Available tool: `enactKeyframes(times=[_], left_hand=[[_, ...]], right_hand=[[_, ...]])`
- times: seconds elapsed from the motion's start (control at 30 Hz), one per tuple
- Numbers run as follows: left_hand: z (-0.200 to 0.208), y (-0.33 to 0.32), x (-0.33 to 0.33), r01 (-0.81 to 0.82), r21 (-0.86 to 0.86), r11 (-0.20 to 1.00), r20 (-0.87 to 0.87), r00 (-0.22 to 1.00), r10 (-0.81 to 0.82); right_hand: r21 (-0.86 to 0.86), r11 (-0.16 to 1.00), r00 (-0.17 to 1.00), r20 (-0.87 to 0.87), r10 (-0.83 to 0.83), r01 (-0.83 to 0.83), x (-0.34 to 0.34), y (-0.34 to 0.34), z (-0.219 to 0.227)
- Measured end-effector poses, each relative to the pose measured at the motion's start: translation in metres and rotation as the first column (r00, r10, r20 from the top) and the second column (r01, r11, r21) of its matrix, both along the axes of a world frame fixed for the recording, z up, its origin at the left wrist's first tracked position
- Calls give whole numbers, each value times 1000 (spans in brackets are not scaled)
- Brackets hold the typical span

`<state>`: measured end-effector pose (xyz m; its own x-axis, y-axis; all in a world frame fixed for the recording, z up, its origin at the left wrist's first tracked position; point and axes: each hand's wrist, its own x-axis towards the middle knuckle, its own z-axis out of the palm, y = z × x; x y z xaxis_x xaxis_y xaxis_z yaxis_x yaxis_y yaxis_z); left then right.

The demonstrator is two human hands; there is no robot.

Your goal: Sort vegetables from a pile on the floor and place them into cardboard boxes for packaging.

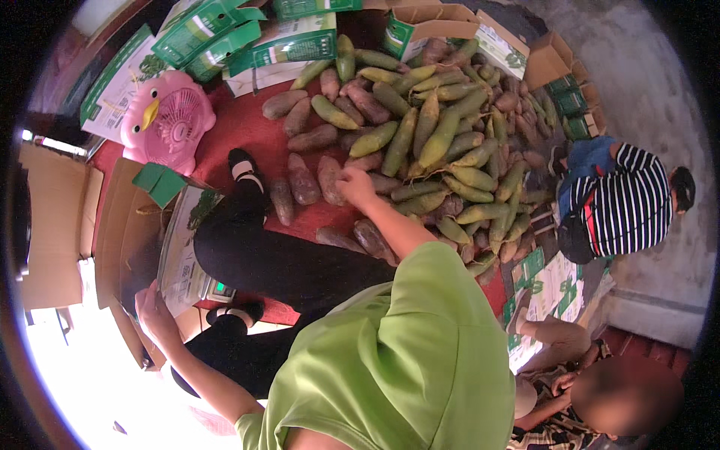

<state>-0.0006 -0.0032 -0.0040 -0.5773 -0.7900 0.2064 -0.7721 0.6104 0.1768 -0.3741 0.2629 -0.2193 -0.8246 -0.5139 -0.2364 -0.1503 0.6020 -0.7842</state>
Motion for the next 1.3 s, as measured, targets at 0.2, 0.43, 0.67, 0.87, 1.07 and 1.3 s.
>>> enactKeyframes(times=[0.2,0.43,0.67,0.87,1.07,1.3], left_hand=[[-3,-6,1,18,15,1000,4,1000,-18],[-9,-9,5,9,-19,1000,17,1000,-9],[-12,-8,1,-3,-31,1000,15,1000,4],[-8,-8,6,8,-48,999,36,999,-7],[-18,-14,0,75,8,997,-43,996,-75],[14,11,6,-103,-107,989,90,990,113]], right_hand=[[50,943,942,54,-332,330,-21,120,-77],[-155,326,354,576,-737,932,-70,169,-56],[-136,-42,101,876,-473,990,-122,196,-51],[-115,-92,50,849,-526,989,-130,189,-57],[237,741,767,-350,-537,628,-179,297,-130],[-386,145,336,491,-804,911,-154,163,40]])
